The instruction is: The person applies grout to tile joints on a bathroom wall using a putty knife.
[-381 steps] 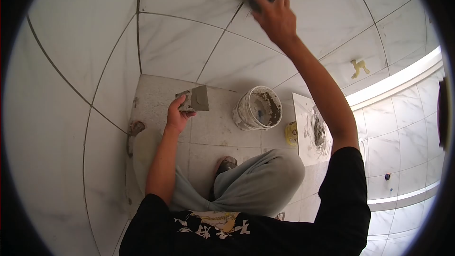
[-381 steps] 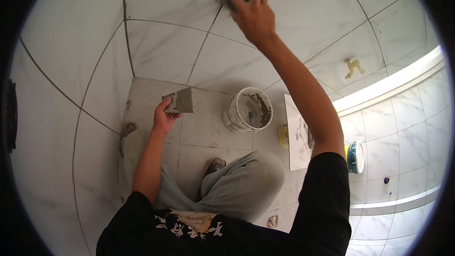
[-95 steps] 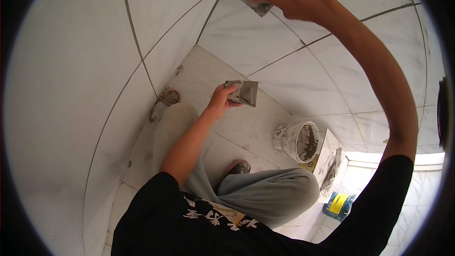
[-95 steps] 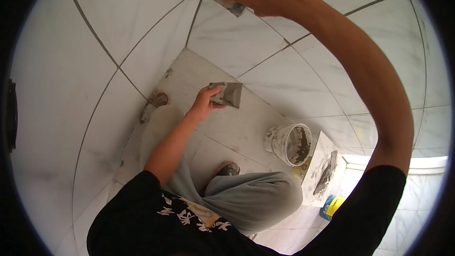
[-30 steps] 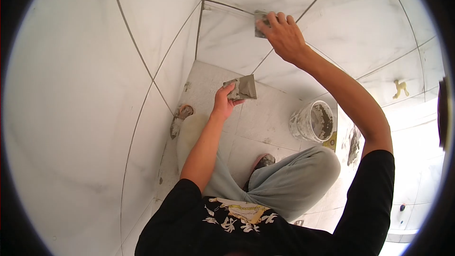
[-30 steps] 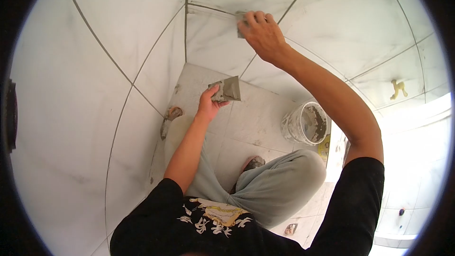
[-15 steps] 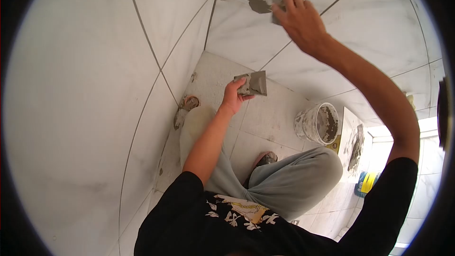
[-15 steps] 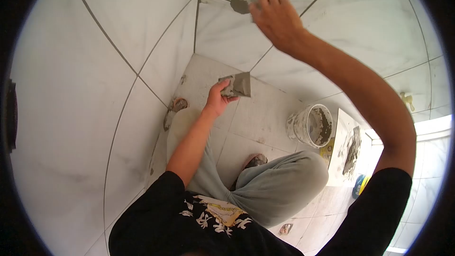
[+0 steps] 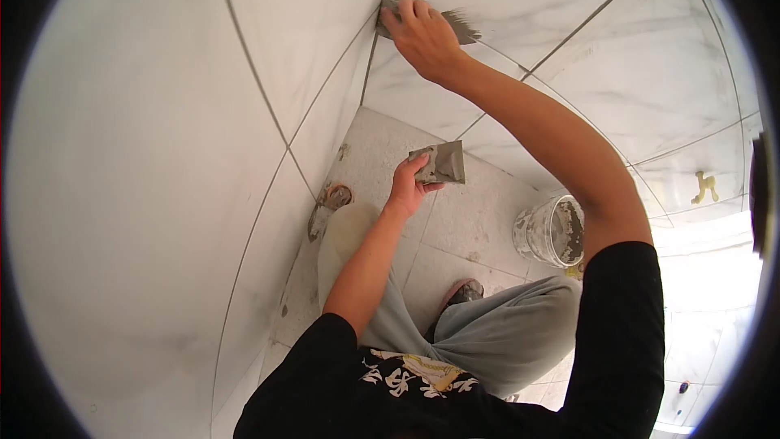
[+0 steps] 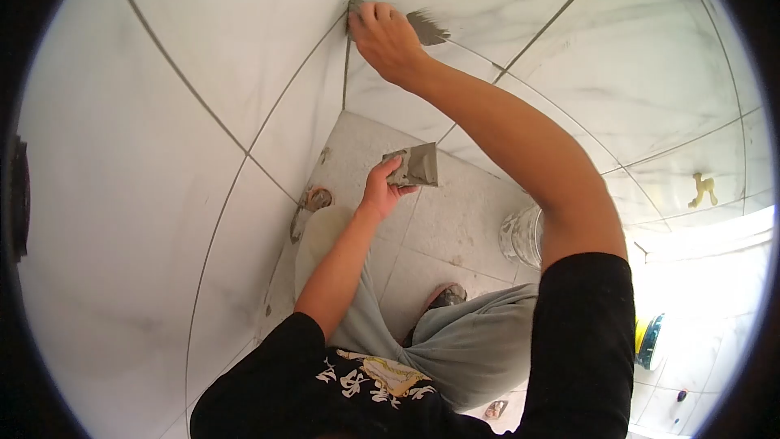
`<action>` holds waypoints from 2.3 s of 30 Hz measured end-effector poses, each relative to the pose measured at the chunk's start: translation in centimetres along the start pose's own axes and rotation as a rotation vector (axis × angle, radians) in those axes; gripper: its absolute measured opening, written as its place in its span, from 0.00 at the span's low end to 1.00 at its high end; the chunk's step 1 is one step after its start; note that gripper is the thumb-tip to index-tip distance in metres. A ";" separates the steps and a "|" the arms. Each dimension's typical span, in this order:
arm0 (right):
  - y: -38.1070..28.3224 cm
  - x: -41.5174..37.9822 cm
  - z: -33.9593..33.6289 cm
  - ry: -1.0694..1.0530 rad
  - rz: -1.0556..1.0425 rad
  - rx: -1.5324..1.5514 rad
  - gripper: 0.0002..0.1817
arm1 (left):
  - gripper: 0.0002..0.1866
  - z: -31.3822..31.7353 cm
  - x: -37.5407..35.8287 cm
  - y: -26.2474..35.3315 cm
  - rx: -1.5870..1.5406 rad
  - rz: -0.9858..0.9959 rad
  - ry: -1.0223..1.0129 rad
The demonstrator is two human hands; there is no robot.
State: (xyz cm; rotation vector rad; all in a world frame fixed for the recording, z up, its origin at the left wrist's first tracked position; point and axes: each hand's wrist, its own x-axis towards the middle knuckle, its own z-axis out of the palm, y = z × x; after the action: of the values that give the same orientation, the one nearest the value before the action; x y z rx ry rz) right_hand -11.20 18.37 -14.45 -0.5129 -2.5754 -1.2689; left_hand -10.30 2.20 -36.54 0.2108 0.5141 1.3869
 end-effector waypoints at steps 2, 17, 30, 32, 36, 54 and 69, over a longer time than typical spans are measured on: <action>-0.3 0.3 0.7 -0.017 0.040 -0.052 0.30 | 0.20 0.3 0.1 -0.2 0.015 -0.013 0.016; -1.3 0.2 0.0 -0.135 0.122 -0.111 0.29 | 0.18 -0.2 0.3 -0.8 -0.004 -0.001 0.010; 5.6 -12.4 -8.2 -0.517 0.198 -0.202 0.21 | 0.18 0.3 -0.7 0.5 0.018 0.010 0.001; 6.4 -11.6 -9.1 -0.396 0.049 -0.197 0.22 | 0.19 0.5 -0.4 0.2 0.010 0.016 0.012; 6.3 -6.8 -7.2 -0.198 -0.175 0.028 0.28 | 0.19 -0.1 0.2 -0.5 0.021 0.010 -0.042; 5.0 0.0 -6.7 -0.396 -0.267 -0.256 0.17 | 0.21 0.1 0.1 -0.2 0.006 0.034 0.000; -1.8 -1.3 3.2 -0.054 -0.029 0.026 0.28 | 0.20 -0.5 0.9 -0.7 -0.024 0.013 -0.002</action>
State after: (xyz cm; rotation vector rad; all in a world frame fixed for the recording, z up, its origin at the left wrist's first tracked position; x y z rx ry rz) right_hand -10.85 19.65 -18.13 -0.5138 -2.6491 -1.2454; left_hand -9.81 2.86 -37.48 0.1959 0.4948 1.4049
